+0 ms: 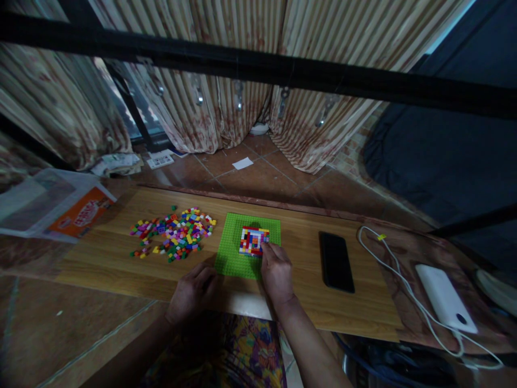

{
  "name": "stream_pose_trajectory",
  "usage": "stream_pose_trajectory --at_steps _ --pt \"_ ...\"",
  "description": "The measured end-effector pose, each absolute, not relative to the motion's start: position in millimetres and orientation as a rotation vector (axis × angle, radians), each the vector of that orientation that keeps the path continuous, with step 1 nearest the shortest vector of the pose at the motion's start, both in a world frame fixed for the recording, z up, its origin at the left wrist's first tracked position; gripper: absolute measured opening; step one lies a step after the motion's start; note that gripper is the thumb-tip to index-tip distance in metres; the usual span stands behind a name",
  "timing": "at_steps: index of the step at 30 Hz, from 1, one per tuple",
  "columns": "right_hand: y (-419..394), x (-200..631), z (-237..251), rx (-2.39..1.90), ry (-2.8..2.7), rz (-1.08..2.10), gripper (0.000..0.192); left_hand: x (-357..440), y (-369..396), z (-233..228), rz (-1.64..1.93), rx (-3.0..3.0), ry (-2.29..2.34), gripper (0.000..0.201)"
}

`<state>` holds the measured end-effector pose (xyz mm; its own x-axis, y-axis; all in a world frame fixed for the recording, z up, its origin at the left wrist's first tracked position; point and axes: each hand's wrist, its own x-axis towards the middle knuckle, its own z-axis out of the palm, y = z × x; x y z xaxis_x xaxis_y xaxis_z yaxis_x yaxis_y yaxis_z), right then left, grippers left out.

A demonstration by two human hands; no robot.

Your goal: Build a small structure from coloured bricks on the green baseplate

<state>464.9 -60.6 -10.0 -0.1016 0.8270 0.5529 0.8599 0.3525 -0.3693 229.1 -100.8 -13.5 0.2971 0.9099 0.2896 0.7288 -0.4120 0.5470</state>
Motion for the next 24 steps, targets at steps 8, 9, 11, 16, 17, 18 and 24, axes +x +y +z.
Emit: stream_pose_trajectory --at_steps 8,9,11,16,17,18,24 --pt "-61.1 463.9 -3.8 -1.493 -1.894 0.006 0.030 227.7 -100.5 -14.5 0.804 2.274 1.476 0.016" --pt "-62.5 463.9 -2.5 -1.498 -1.878 0.018 0.030 227.7 -100.5 -14.2 0.806 2.277 1.477 0.016" --pt "-67.0 462.9 0.4 -1.510 -1.814 0.016 0.028 228.0 -100.7 -13.5 0.814 2.280 1.479 0.016" --pt "-89.6 446.7 8.9 -1.470 -1.678 -0.001 0.023 228.7 -101.3 -12.6 0.815 2.278 1.483 0.018" --pt "-95.4 440.3 10.4 -1.447 -1.688 0.029 0.023 228.7 -101.5 -12.9 0.813 2.281 1.484 0.018" --pt "-101.0 433.2 11.8 -1.421 -1.711 0.074 0.023 228.7 -101.7 -13.3 0.811 2.283 1.484 0.018" --pt "-117.4 388.6 17.6 -1.315 -1.828 0.437 0.026 227.9 -105.5 -19.7 0.795 2.360 1.451 0.015"
